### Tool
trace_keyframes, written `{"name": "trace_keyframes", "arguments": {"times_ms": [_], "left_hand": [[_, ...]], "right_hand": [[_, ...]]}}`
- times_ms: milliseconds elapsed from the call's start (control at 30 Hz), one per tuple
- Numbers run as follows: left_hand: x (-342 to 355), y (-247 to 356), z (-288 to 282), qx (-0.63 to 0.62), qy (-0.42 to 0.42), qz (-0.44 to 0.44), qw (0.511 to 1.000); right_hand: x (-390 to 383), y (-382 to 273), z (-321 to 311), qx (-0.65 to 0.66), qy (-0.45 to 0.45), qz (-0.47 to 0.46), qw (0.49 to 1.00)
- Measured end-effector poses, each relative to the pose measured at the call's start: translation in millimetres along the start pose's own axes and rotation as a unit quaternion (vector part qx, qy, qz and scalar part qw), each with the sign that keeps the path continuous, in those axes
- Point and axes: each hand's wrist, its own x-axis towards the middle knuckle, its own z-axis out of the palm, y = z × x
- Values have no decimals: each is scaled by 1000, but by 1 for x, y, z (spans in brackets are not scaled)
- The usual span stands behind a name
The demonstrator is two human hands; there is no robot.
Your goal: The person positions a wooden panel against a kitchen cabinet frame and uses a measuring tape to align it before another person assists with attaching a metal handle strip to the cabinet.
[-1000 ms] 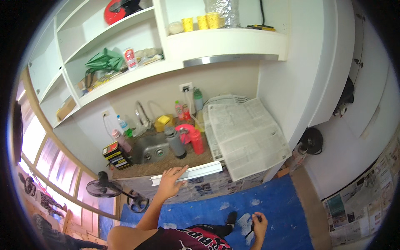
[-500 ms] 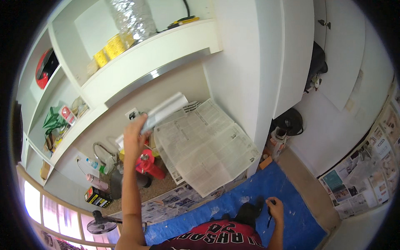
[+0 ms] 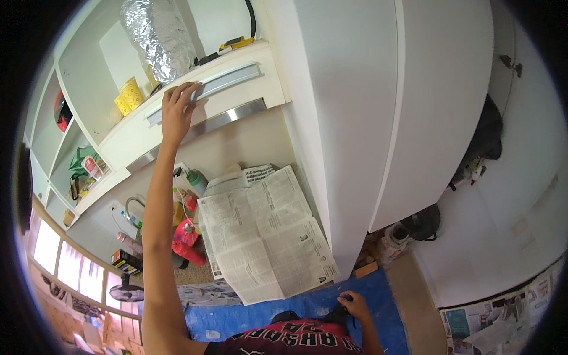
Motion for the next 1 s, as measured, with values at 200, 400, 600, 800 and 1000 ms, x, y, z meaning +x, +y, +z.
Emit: {"name": "trace_keyframes", "arguments": {"times_ms": [200, 400, 600, 800, 1000], "left_hand": [[24, 14, 27, 26, 2, 20, 999], [20, 14, 48, 31, 24, 25, 999], [6, 7, 54, 24, 41, 24, 999], [-1, 5, 62, 24, 56, 36, 998], [-2, 7, 67, 38, 69, 38, 996]], "right_hand": [[11, 20, -36, -24, 2, 20, 1000], [27, 46, -39, -18, 89, -10, 996], [31, 21, -32, 21, 114, -12, 993], [62, 29, -17, 14, 130, -21, 991], [65, 18, -10, 4, 98, 0, 995]]}}
